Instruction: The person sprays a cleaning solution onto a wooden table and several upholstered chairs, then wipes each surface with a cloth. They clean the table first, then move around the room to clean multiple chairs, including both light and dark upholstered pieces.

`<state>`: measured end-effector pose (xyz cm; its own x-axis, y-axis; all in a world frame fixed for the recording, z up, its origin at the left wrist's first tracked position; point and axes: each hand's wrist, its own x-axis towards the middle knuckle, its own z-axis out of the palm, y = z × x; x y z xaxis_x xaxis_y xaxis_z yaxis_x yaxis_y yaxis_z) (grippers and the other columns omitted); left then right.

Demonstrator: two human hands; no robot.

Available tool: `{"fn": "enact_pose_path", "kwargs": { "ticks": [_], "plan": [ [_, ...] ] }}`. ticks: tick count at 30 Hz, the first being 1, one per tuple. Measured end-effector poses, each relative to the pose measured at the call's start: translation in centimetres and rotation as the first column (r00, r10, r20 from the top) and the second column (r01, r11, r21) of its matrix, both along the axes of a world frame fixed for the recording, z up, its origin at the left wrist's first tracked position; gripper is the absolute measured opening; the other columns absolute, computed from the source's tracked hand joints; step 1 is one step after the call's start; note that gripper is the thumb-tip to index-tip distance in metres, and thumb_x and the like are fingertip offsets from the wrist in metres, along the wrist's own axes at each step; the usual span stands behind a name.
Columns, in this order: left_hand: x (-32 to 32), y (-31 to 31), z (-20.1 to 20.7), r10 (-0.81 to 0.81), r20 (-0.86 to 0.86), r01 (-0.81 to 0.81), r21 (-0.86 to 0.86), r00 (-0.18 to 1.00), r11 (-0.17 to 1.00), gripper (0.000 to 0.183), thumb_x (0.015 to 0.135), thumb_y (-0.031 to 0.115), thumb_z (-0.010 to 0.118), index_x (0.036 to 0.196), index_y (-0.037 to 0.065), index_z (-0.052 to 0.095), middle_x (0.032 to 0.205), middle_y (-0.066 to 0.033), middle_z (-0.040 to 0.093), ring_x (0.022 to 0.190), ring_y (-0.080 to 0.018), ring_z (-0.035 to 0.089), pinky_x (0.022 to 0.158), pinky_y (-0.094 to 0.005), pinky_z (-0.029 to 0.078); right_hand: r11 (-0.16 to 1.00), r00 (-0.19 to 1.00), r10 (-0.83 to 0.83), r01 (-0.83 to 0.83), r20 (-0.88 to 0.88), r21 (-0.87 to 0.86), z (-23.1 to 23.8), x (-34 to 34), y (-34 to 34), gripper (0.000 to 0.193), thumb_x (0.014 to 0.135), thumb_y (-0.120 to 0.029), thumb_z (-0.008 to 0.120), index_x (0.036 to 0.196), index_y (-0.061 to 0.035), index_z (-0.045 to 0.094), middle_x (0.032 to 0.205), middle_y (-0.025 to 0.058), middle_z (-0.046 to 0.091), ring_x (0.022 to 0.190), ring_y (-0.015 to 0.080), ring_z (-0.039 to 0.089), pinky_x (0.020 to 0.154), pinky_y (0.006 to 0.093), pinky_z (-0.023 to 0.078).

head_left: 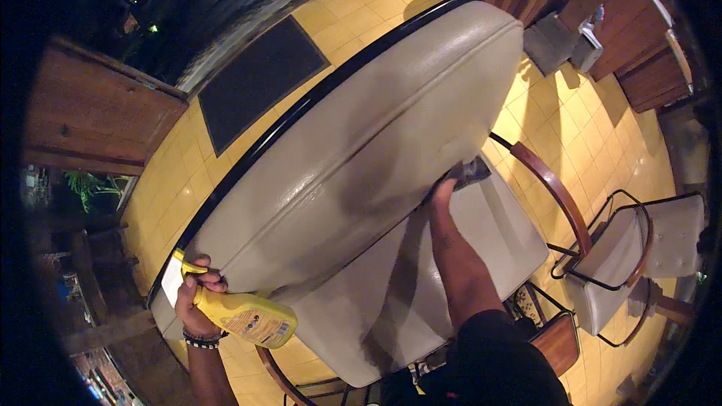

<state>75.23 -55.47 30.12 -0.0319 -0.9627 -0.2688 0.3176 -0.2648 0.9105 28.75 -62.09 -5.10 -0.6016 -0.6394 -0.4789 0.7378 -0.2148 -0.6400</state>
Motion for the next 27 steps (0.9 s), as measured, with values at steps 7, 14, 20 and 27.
{"fn": "enact_pose_path", "kwargs": {
  "ticks": [7, 14, 20, 27],
  "plan": [
    [0.3, -0.1, -0.2, -0.022, -0.014, 0.023, 0.068, 1.0, 0.997, 0.047, 0.096, 0.03, 0.064, 0.128, -0.003, 0.057, 0.09, -0.0116, 0.072, 0.076, -0.0168, 0.064, 0.075, -0.0301, 0.054, 0.974, 0.986, 0.091, -0.118, 0.141, 0.193, 6.9, 7.7, 2.2, 0.077, 0.107, -0.059, 0.031, 0.159, -0.002, 0.034, 0.157, 0.0111, 0.044, 0.139, 0.0321, 0.045, 0.119, 0.0419, 0.033],
    [0.3, -0.5, -0.3, -0.113, -0.079, 0.117, 0.045, 0.99, 0.992, 0.052, 0.096, 0.032, 0.063, 0.135, -0.002, 0.055, 0.098, -0.0126, 0.075, 0.087, -0.0202, 0.073, 0.083, -0.0358, 0.058, 0.918, 0.074, 0.396, -0.044, -0.915, 0.394, 20.6, 19.8, 3.6, 0.072, 0.097, -0.043, 0.058, 0.15, 0.0015, 0.038, 0.153, 0.0235, 0.04, 0.141, 0.0358, 0.037, 0.123, 0.0519, 0.023],
    [-0.2, -0.3, -0.2, -0.044, -0.023, 0.046, 0.12, 0.999, 0.992, 0.049, 0.095, 0.029, 0.064, 0.134, -0.001, 0.055, 0.094, -0.0107, 0.072, 0.077, -0.0195, 0.068, 0.073, -0.0298, 0.055, 0.986, 0.858, 0.078, 0.01, -0.508, 0.168, 9.1, 22.7, 6.3, 0.063, 0.102, -0.039, 0.052, 0.148, 0.0015, 0.043, 0.154, 0.0267, 0.039, 0.144, 0.0427, 0.033, 0.124, 0.0551, 0.017],
    [-0.3, -1.1, -0.2, -0.167, -0.24, 0.202, 0.129, 0.956, 0.971, 0.051, 0.098, 0.025, 0.059, 0.137, -0.007, 0.052, 0.09, -0.0116, 0.075, 0.079, -0.02, 0.07, 0.076, -0.0329, 0.056, 0.921, 0.964, 0.229, -0.26, 0.136, 0.29, 2.4, 26.7, 13.5, 0.06, 0.1, -0.037, 0.057, 0.147, -0.0007, 0.044, 0.157, 0.0275, 0.033, 0.148, 0.0453, 0.023, 0.124, 0.055, 0.012]
  ]
}}
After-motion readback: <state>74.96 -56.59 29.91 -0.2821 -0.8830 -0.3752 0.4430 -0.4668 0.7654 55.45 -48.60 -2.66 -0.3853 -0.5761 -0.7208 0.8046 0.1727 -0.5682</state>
